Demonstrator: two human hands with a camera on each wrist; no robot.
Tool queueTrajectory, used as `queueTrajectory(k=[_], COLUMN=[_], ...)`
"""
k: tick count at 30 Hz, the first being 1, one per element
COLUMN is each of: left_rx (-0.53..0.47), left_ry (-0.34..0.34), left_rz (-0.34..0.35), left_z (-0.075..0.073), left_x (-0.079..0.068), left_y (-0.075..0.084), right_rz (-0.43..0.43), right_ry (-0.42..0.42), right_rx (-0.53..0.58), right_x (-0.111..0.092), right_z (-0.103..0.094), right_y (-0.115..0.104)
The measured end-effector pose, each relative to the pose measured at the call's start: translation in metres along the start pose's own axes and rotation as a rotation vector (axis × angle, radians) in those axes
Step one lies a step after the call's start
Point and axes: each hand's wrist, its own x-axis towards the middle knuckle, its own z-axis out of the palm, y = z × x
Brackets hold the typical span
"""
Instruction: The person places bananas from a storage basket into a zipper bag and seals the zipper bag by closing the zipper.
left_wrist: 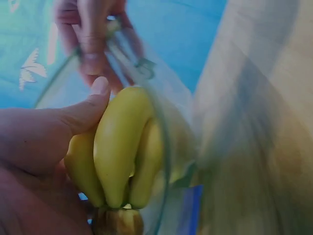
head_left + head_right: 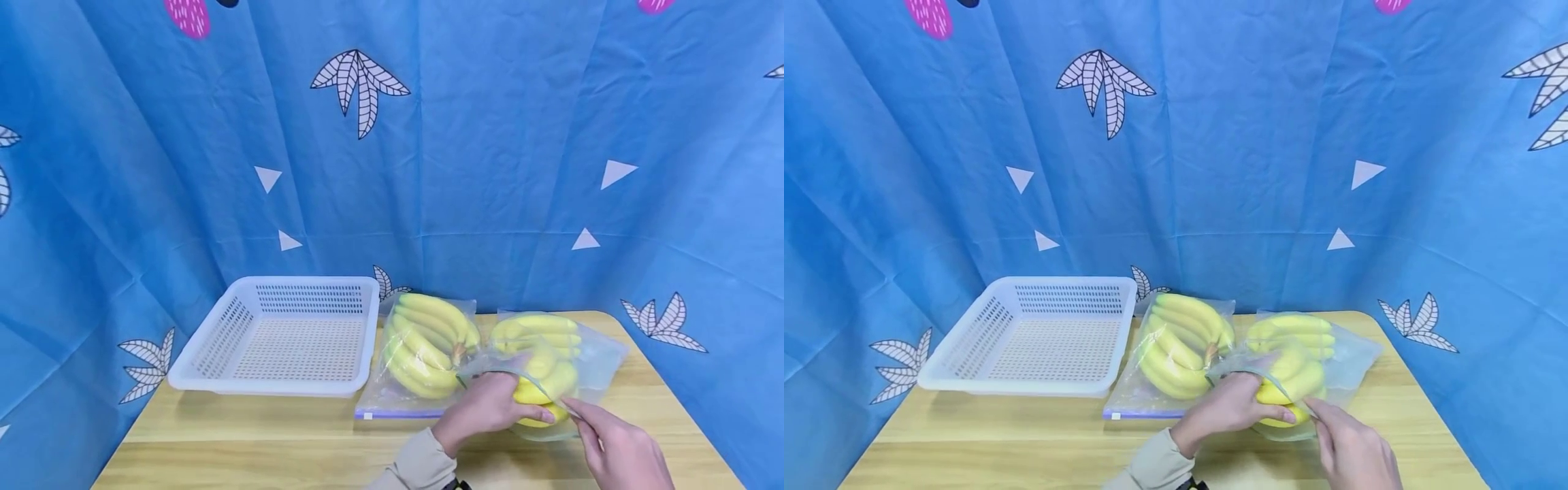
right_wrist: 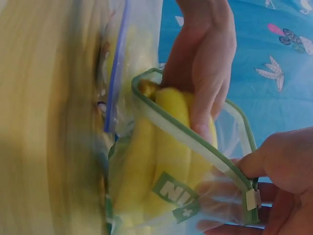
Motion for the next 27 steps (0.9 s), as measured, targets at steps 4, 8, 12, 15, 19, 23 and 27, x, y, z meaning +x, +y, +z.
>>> queueTrajectory(k=[4, 8, 12, 15, 19, 23, 27], left_rx=[-0.003, 0.015, 0.036, 0.019, -0.028, -0.023, 0.216], left_ry=[0.062, 0.088, 0.023, -0.016, 0.019, 0.087, 0.187], left_rz=[0.021, 0.034, 0.053, 0.05, 0.073, 0.125, 0.126], left_z=[0.013, 0.019, 0.017, 0.017, 0.026, 0.036, 0.051], left_x=[0.006, 0.01, 0.012, 0.014, 0.02, 0.033, 0.054], left_y=[-0.001, -0.003, -0.005, -0.004, 0.003, 0.012, 0.016], right_rz=[0.086, 0.198, 0.333, 0.405, 0.428, 0.406, 0.383], right_ry=[-0.055, -0.174, -0.299, -0.333, -0.328, -0.278, -0.184], right_rx=[0.006, 0.021, 0.043, 0.071, 0.096, 0.084, 0.074], right_x=[-0.003, -0.004, -0.003, -0.003, -0.006, -0.011, -0.018], right_z=[-0.002, -0.008, -0.015, -0.018, -0.019, -0.018, -0.018], right_y=[0.007, 0.021, 0.036, 0.045, 0.051, 0.054, 0.055])
